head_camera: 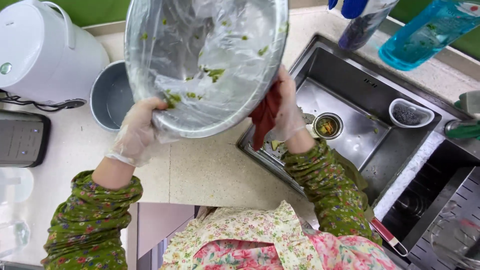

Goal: Extracting juice from a blended green mixture using a cloth strainer in a kitchen sink.

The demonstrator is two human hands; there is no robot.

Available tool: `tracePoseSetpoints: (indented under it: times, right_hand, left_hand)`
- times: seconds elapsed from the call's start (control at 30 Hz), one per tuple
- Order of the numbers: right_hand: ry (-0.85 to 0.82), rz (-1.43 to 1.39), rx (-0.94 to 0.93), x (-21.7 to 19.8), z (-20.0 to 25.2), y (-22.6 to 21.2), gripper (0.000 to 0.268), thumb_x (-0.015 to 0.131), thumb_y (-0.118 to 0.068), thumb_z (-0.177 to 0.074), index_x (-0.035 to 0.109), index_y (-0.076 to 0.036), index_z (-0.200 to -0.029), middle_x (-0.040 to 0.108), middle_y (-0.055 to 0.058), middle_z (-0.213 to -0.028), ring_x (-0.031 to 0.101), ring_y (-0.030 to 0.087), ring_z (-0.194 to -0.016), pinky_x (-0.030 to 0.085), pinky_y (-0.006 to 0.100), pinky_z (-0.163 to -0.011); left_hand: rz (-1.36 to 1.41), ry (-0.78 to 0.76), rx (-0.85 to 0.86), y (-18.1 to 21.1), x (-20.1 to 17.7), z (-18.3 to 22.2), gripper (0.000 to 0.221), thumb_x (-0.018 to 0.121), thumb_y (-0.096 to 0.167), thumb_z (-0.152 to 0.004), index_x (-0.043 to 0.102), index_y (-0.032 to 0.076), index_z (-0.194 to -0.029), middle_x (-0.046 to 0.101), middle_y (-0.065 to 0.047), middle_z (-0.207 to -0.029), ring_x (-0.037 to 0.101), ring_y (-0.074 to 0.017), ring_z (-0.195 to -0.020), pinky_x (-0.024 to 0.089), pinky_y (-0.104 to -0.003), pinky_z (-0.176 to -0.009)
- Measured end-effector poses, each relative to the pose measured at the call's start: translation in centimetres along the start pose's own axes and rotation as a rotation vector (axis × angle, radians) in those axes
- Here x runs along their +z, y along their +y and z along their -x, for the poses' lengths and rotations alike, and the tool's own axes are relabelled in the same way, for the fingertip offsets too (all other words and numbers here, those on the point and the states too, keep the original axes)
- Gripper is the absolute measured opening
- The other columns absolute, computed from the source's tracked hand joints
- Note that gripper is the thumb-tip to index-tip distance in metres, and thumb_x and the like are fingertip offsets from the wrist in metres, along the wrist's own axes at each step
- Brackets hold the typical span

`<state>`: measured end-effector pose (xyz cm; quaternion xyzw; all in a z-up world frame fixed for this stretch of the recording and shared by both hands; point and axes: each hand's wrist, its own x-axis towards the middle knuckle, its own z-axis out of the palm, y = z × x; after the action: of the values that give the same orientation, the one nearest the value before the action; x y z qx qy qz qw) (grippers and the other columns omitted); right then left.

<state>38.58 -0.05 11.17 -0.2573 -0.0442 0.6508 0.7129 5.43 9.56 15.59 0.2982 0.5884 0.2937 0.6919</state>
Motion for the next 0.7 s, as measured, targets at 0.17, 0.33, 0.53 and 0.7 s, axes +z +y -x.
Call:
tracePoseSetpoints:
  times: [0.17,0.33,0.53,0.7]
  right_hand:
    - [-0.100,-0.093,-0.120,-6.0,-4.6,-5.6,0.044,0.049,-0.030,-0.111,0.056,0.000,-0.142,0.065,0.020,-0.130,0.068,0.031,-0.110,0.058,0.045,-0.099]
    - [0.192,0.849,-0.540,-14.0,-13.3,-3.2,0.049,0.051,-0.029,-0.106,0.049,-0.002,-0.147,0.060,0.027,-0.143,0.060,0.042,-0.128,0.053,0.051,-0.110]
    - [0.340,2.229,-0.430,-12.4,-18.9,0.5,0.063,0.049,-0.038,-0.110,0.036,-0.005,-0.161,0.017,0.027,-0.167,0.008,0.053,-0.154,0.007,0.062,-0.125]
    - [0.034,2.463,-0.644,-16.9,-27.4,7.5,0.064,0.050,-0.034,-0.104,0.036,-0.001,-0.157,0.034,0.025,-0.157,0.031,0.043,-0.144,0.023,0.058,-0.118]
  left_hand:
    - [0.060,0.139,-0.024,-1.5,-1.3,3.7,0.034,0.058,0.001,-0.086,0.053,-0.008,-0.119,0.067,-0.018,-0.112,0.073,-0.0299,-0.096,0.060,-0.042,-0.085]
    - [0.117,0.122,0.061,-4.6,-6.8,0.9,0.038,0.064,0.000,-0.087,0.056,-0.009,-0.122,0.065,-0.017,-0.113,0.069,-0.0264,-0.095,0.062,-0.039,-0.089]
    - [0.155,0.096,-0.096,-2.5,-5.2,-0.4,0.036,0.061,0.002,-0.087,0.056,-0.009,-0.120,0.064,-0.018,-0.117,0.067,-0.0297,-0.103,0.058,-0.047,-0.098]
    - [0.272,0.072,-0.182,-1.2,-3.9,-1.6,0.034,0.060,0.003,-0.088,0.053,-0.006,-0.120,0.061,-0.016,-0.122,0.064,-0.0292,-0.111,0.057,-0.048,-0.103]
